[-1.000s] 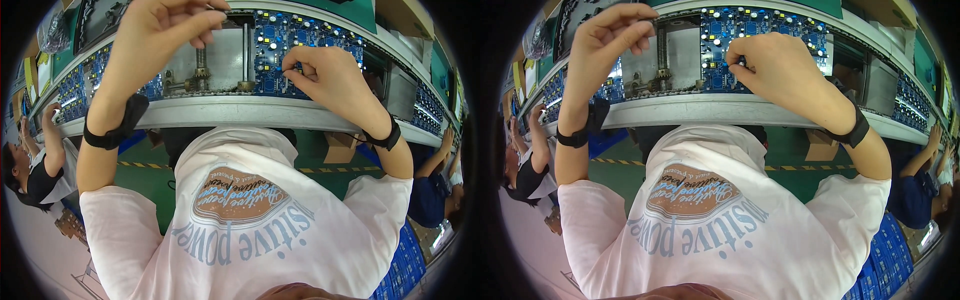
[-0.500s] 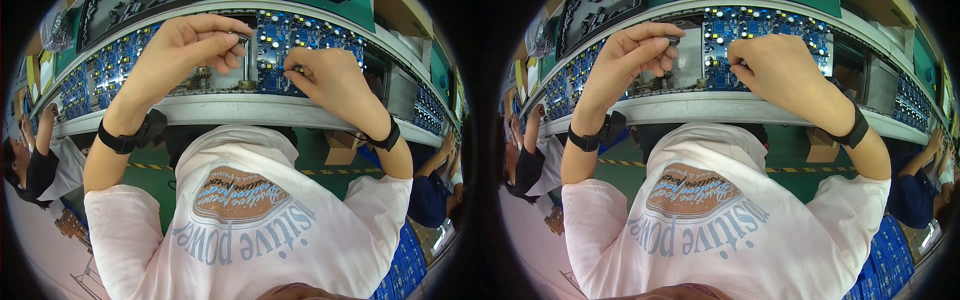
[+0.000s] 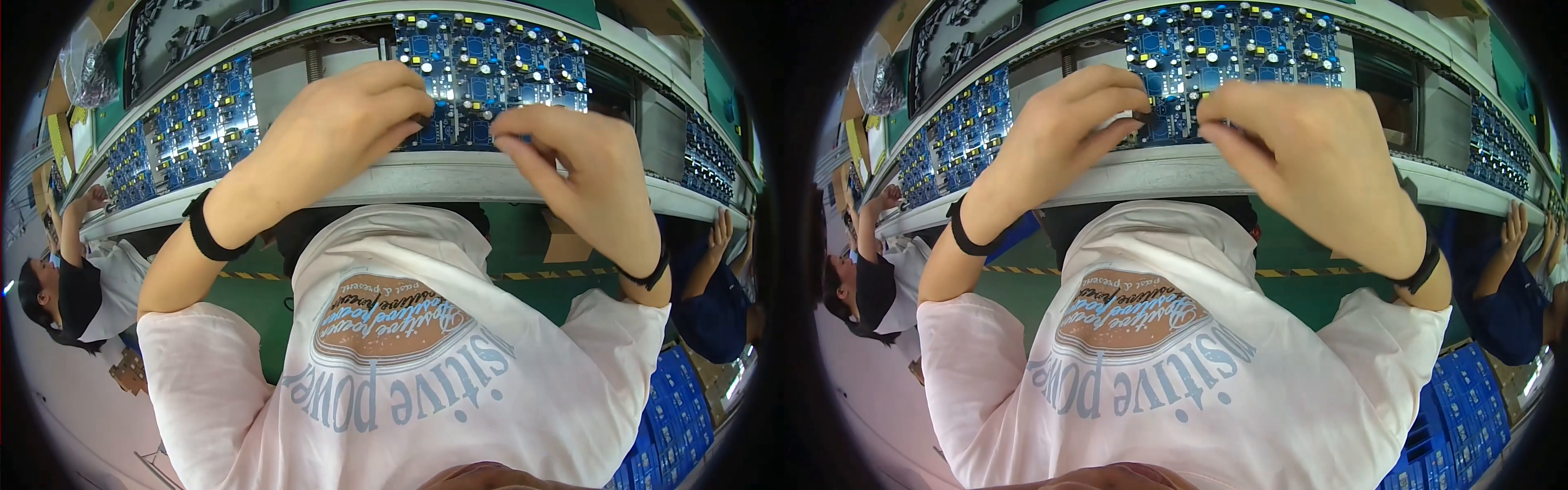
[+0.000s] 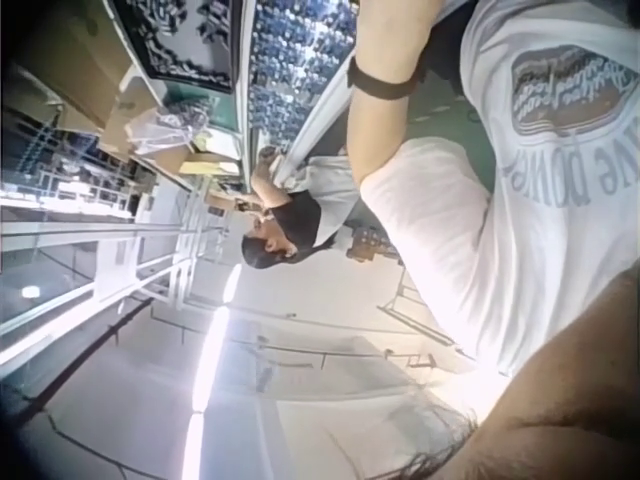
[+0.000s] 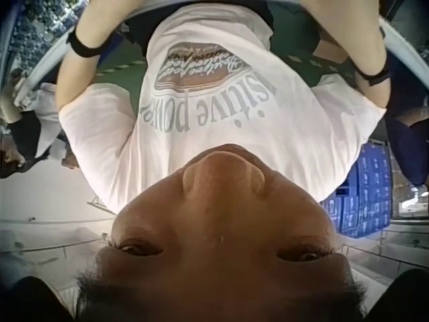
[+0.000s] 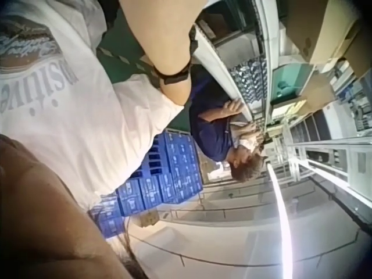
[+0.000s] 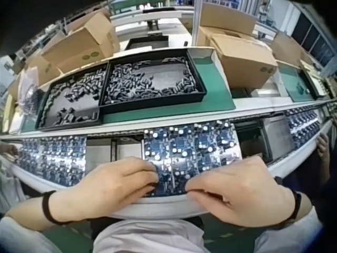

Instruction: Manually placing small electronic components onto printed circuit boards on an assembly line.

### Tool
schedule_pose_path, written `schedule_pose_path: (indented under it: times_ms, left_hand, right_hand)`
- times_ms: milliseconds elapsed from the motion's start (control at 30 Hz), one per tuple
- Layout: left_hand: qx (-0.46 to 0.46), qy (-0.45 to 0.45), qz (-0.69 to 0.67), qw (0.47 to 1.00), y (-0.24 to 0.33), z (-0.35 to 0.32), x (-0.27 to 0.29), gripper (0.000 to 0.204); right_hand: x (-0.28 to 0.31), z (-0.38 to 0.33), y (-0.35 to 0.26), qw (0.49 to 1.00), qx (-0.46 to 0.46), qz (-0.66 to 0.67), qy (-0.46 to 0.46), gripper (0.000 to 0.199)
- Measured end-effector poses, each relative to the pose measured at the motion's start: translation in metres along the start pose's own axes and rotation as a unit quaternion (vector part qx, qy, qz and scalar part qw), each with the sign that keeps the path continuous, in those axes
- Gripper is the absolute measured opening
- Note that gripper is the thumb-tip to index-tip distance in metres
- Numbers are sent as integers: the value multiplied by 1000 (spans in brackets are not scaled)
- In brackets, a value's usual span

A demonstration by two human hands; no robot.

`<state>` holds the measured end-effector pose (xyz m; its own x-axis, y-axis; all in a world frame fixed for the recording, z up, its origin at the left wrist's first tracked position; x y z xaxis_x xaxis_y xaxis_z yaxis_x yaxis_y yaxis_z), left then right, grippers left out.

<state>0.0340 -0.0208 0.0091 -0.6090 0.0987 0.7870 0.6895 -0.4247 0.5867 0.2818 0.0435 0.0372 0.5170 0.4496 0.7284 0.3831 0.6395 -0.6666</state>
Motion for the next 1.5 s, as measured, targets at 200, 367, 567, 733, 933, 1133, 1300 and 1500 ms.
schedule_pose_path:
  times_ms: [200, 367, 567, 733, 933, 1133, 1300, 1500]
  left_hand:
    - [-61, -13, 87, 994, 0, 6, -7, 18]
    - [-50, -20, 98, 994, -2, 8, -8, 17]
    - [-37, -48, 96, 994, -3, 12, -4, 22]
    - [-55, -51, 102, 992, -2, 16, -5, 21]
    - [-101, -57, 147, 982, 1, 20, -8, 23]
    - [-48, -46, 101, 993, 5, 24, 15, 25]
    - [47, 17, 167, 985, -1, -9, 44, 22]
    - [148, -34, 203, 967, 0, -60, 33, 25]
  right_hand:
    - [-6, -37, -9, 997, -15, 74, 26, 12]
    - [-25, -50, -13, 989, -33, 139, 49, 14]
    - [-53, -44, -26, 982, -2, 174, 76, 15]
    - [-81, -37, -36, 990, 59, 108, 64, 23]
    - [-109, -22, -49, 995, 82, -14, 59, 33]
    - [-113, -10, -50, 984, 7, -172, 44, 36]
    - [-95, -19, -44, 987, -36, -157, 24, 38]
    - [-57, -66, -1, 973, -117, -190, 63, 34]
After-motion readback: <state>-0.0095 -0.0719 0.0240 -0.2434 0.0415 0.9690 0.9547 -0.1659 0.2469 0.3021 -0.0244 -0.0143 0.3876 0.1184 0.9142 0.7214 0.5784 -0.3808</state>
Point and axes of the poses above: each hand's wrist, its own z-axis towards the middle knuckle, its own x-axis out of the back of the hand, y = z × x, the point moved 1 cm from there along z, towards the middle knuckle, and after that the axes turned 3 degrees about y, right-handed, at the moved point
